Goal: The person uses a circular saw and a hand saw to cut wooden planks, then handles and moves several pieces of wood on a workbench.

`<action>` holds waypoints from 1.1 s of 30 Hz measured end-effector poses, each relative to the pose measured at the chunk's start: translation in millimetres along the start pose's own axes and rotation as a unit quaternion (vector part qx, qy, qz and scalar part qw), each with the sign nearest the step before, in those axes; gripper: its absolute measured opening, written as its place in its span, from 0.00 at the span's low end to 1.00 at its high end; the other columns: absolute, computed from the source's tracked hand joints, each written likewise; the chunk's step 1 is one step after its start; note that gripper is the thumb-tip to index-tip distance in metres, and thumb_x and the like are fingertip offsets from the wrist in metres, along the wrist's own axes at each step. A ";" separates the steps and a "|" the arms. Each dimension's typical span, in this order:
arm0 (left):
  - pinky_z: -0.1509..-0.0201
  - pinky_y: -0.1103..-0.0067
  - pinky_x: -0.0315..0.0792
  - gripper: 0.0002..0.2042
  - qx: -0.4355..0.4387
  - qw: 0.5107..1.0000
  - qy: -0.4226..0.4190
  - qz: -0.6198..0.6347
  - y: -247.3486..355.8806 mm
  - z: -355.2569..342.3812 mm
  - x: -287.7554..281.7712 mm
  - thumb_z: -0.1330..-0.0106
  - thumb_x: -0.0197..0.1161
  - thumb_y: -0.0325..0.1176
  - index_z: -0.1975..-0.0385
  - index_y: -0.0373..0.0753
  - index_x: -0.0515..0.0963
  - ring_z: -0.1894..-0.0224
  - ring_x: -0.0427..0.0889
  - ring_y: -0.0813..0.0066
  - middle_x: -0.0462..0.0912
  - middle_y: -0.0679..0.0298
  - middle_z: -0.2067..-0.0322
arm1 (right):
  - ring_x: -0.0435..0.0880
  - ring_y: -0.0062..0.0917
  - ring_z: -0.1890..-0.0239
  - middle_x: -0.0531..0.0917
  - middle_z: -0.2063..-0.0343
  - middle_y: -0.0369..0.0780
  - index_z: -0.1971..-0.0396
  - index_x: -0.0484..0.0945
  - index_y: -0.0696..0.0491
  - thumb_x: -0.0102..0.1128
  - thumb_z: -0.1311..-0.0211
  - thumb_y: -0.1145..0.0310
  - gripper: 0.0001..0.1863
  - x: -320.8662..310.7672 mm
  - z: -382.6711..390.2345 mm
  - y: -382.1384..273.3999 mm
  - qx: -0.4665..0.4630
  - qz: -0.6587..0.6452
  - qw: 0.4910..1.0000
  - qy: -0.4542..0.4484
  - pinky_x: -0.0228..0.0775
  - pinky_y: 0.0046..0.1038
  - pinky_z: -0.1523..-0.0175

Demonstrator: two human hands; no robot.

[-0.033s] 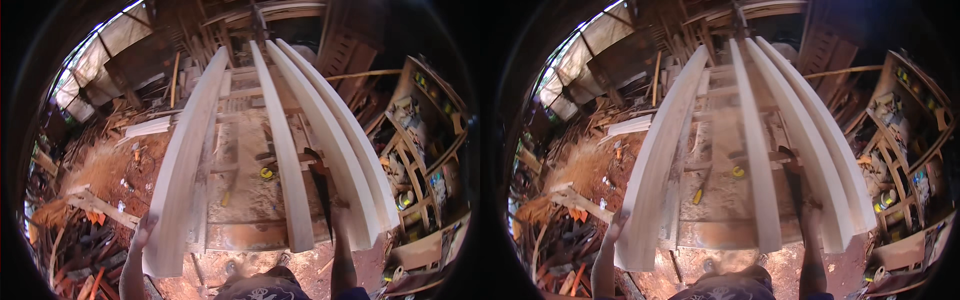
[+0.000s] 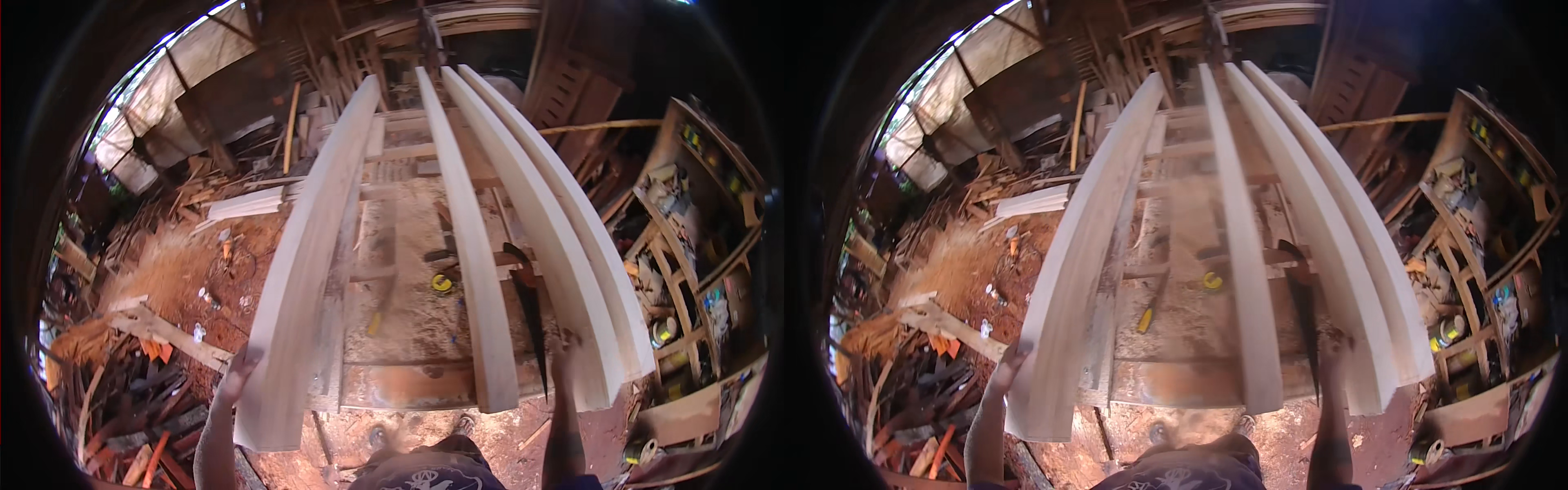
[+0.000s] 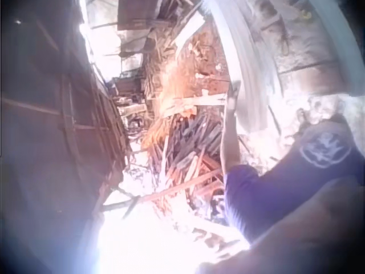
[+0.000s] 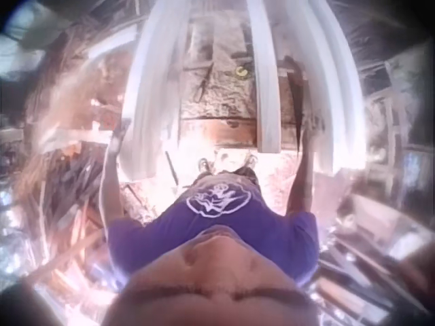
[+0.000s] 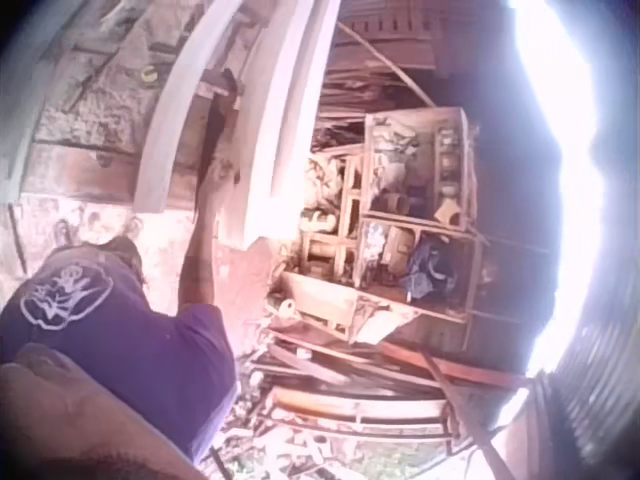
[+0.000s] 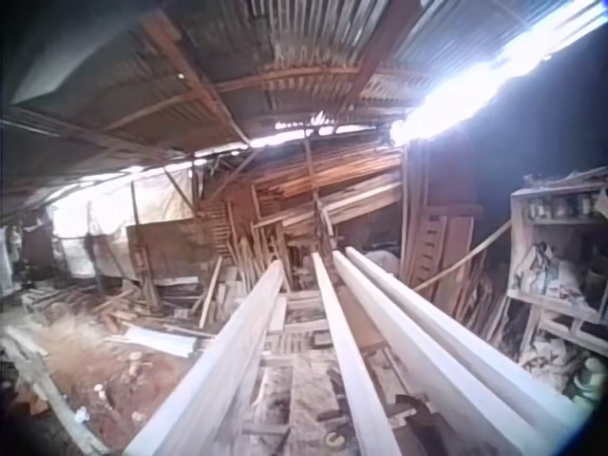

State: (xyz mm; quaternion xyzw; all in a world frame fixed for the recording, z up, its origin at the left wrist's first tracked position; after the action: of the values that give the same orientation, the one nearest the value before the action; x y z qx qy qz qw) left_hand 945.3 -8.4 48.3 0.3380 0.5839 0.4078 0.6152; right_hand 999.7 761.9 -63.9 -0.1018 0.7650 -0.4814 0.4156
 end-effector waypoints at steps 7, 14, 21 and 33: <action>0.34 0.74 0.68 0.35 0.016 0.990 -0.089 0.108 -22.0 20.4 -4.8 0.34 0.72 0.33 0.28 0.36 0.63 0.40 0.72 0.75 0.75 0.66 0.42 | 0.80 0.20 0.68 0.85 0.72 0.38 0.57 0.84 0.60 0.56 0.32 0.74 0.11 20.6 194.8 -182.2 0.032 -0.166 0.960 -0.223 0.72 0.25 0.61; 0.25 0.71 0.59 0.41 0.077 0.985 -0.108 0.113 3.6 29.5 45.7 0.34 0.69 0.27 0.24 0.35 0.53 0.30 0.66 0.64 0.62 0.53 0.28 | 0.80 0.32 0.41 0.78 0.40 0.51 0.33 0.71 0.60 0.42 0.22 0.39 0.38 246.6 408.9 -231.0 0.329 -0.255 0.680 -0.603 0.74 0.32 0.40; 0.36 0.69 0.70 0.21 0.050 0.999 0.002 -0.017 -28.1 74.0 27.2 0.35 0.66 0.29 0.41 0.36 0.78 0.36 0.75 0.58 0.76 0.51 0.38 | 0.77 0.37 0.39 0.77 0.40 0.50 0.32 0.66 0.60 0.31 0.20 0.39 0.39 251.1 415.1 -235.2 0.371 -0.258 0.711 -0.539 0.70 0.38 0.34; 0.32 0.60 0.69 0.26 -0.503 0.677 -0.138 0.519 -101.8 210.6 198.2 0.20 0.50 0.52 0.41 0.33 0.76 0.37 0.76 0.58 0.79 0.49 0.42 | 0.81 0.33 0.46 0.81 0.47 0.45 0.37 0.71 0.58 0.36 0.21 0.48 0.31 211.6 347.7 -108.9 0.417 -0.337 0.750 -0.387 0.73 0.32 0.39</action>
State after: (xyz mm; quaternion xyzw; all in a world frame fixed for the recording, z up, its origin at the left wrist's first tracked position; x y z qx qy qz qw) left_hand 1162.7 137.3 -111.4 0.2784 -0.0704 0.8423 0.4561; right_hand 1094.1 361.4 -154.7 -0.3468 0.1779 -0.7812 0.4877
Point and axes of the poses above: each hand's wrist, its own z-axis away from the middle knuckle, its own x-axis out of the palm, y = z × x, the point moved 9 cm from there along -z, towards the middle knuckle
